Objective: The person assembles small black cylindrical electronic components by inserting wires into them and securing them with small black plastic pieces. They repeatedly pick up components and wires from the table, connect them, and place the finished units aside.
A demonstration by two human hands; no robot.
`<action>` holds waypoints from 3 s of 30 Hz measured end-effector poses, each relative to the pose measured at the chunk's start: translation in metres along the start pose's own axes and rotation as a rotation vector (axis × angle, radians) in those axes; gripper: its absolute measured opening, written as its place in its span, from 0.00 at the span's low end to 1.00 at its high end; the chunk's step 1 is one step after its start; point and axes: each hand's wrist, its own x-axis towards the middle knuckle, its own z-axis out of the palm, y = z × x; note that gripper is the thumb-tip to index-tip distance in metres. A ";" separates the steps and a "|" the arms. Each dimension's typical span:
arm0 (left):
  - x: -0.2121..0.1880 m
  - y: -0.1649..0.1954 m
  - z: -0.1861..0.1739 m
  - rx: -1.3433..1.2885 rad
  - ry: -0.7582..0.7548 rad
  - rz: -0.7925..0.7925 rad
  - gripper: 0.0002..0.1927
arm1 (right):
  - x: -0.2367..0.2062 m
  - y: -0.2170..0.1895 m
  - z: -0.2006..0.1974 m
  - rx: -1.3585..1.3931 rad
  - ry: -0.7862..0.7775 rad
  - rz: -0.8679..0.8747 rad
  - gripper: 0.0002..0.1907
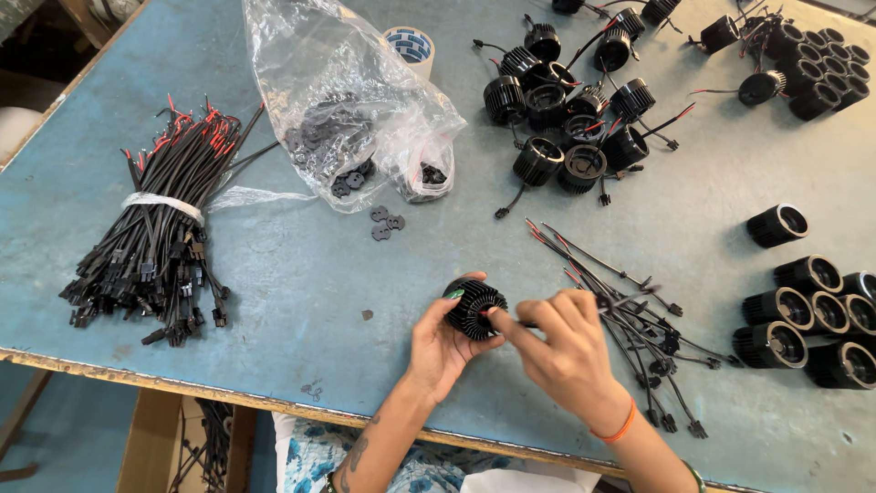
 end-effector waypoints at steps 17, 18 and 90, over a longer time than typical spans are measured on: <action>-0.001 -0.001 0.008 0.158 0.098 0.251 0.26 | 0.019 0.013 0.009 0.356 -0.009 0.198 0.12; -0.002 -0.001 0.008 0.201 0.114 0.331 0.26 | 0.022 0.017 0.010 0.411 -0.031 0.211 0.11; 0.018 -0.024 0.028 1.793 0.325 0.880 0.51 | -0.016 0.040 0.060 0.442 0.123 0.192 0.13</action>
